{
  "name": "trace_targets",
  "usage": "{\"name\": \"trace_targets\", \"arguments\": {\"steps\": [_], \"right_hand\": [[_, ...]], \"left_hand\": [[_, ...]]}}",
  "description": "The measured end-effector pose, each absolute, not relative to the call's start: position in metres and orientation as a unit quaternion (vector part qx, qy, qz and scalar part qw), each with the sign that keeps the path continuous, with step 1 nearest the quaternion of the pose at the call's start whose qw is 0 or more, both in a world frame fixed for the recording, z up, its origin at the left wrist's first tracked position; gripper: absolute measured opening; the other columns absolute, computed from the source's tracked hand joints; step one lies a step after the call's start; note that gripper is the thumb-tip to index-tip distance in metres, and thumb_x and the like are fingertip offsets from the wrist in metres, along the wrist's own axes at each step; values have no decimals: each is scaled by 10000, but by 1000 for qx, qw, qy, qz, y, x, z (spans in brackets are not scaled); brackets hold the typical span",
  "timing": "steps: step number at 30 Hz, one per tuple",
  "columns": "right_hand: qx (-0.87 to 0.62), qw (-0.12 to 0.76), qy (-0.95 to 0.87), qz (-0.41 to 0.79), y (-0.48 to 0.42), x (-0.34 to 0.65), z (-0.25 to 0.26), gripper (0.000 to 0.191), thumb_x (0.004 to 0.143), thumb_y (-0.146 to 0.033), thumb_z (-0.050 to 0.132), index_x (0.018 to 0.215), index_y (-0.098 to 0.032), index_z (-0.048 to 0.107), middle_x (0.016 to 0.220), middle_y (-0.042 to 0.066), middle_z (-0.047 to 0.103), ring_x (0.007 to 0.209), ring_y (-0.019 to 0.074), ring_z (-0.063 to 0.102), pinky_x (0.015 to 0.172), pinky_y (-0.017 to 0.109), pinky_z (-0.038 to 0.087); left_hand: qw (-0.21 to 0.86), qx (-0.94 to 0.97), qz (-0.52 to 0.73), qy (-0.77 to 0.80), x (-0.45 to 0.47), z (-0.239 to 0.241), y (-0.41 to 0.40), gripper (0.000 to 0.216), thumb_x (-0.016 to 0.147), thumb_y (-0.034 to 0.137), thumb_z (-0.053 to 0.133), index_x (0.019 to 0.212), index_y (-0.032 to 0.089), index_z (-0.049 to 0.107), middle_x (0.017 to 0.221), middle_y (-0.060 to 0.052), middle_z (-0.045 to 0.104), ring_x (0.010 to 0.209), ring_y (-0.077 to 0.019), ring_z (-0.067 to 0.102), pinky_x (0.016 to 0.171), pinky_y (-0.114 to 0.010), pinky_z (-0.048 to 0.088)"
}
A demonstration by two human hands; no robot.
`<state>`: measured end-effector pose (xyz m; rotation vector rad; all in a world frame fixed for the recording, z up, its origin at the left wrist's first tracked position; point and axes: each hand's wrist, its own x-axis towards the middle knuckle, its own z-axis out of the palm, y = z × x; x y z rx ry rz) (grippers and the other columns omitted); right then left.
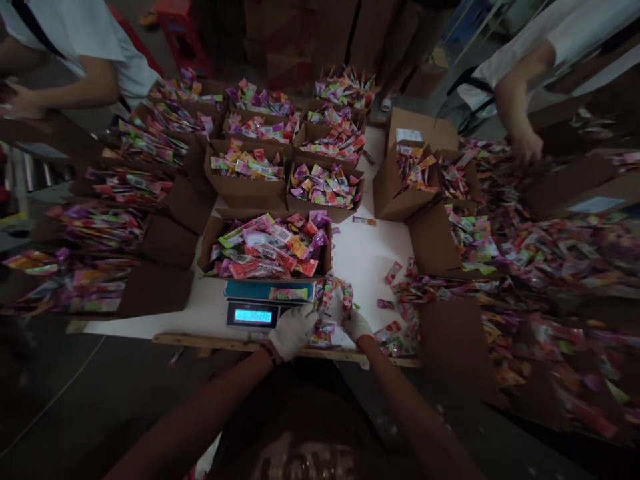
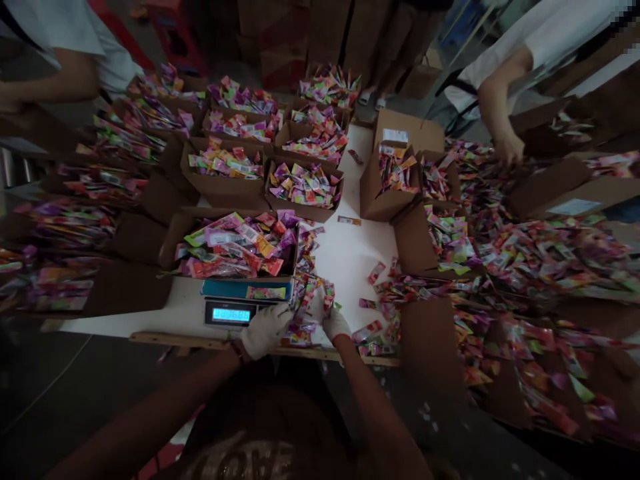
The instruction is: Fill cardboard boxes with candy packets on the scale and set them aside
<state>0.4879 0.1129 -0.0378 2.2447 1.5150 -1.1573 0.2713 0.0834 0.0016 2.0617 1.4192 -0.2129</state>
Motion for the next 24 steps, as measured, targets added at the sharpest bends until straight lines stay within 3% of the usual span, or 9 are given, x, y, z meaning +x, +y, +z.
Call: {"name": "trace_targets", "arguments": {"steps": [3, 6, 9, 13, 15, 19, 21, 24], "right_hand": [[765, 114, 488, -404, 119, 509, -35, 49, 1085, -188, 777, 1069, -154, 808, 937, 33, 834, 865, 187, 812, 800, 288, 633], [776, 101, 495, -378, 131, 529, -22, 165, 978, -96, 710, 841, -180, 749, 755, 64, 784, 881, 239, 820, 749, 276, 534], [784, 83, 509, -345, 145, 540, -6, 248, 935, -129, 690, 713, -231, 648, 685, 78, 720, 884, 273, 796, 755, 306, 502], [770, 14, 537, -344, 165, 539, 24, 81, 912, -211, 670, 841, -250, 673, 735, 21, 711, 819, 229, 734, 744, 287, 525], [714, -90, 585, -375, 177, 529, 50, 43, 946, -283, 659, 936, -253, 687, 798, 2, 719, 804, 210, 701, 749, 282, 547], [488, -316, 718, -383, 205, 483, 122, 150, 1004, -387, 699, 994, -244, 740, 867, 12, 711, 828, 211, 653, 797, 315, 559], [425, -313, 770, -358, 219, 453, 155, 120, 995, -320, 713, 1044, -237, 784, 932, 23, 733, 863, 209, 654, 850, 327, 572], [399, -298, 797, -341, 230, 422, 181, 269, 945, -229, 727, 1199, -220, 814, 1061, 52, 763, 900, 210, 667, 912, 355, 597]], "left_hand": [[302, 779, -93, 542, 276, 7, 80, 346, 1140, 152, 541, 1306, 224, 836, 1504, -152, 760, 1185, -279, 797, 1031, -421, 644], [278, 761, -101, 578, 273, 7, 86, 448, 1157, 140, 463, 1455, 220, 787, 1693, -196, 651, 1206, -297, 798, 1023, -450, 644], [252, 737, -110, 617, 266, 4, 99, 548, 1131, 73, 388, 1550, 188, 722, 1705, -270, 605, 1223, -340, 793, 1003, -489, 631], [243, 718, -134, 639, 261, 9, 111, 556, 1098, 14, 301, 1388, 120, 763, 1401, -272, 733, 1080, -333, 818, 915, -466, 611], [248, 724, -138, 629, 259, 21, 105, 503, 1107, 24, 350, 1332, 137, 786, 1324, -228, 764, 1046, -314, 828, 892, -440, 614], [226, 789, -82, 565, 240, 63, 77, 432, 1084, 22, 510, 1256, 244, 838, 1380, -129, 799, 1059, -276, 834, 933, -419, 649], [138, 849, 35, 509, 220, 90, 73, 433, 1072, 7, 522, 1246, 239, 844, 1308, -123, 820, 1057, -272, 828, 937, -404, 665], [-9, 864, 191, 466, 188, 134, 92, 422, 1114, 59, 512, 1398, 194, 794, 1214, -130, 825, 1063, -276, 823, 946, -392, 688]]}}
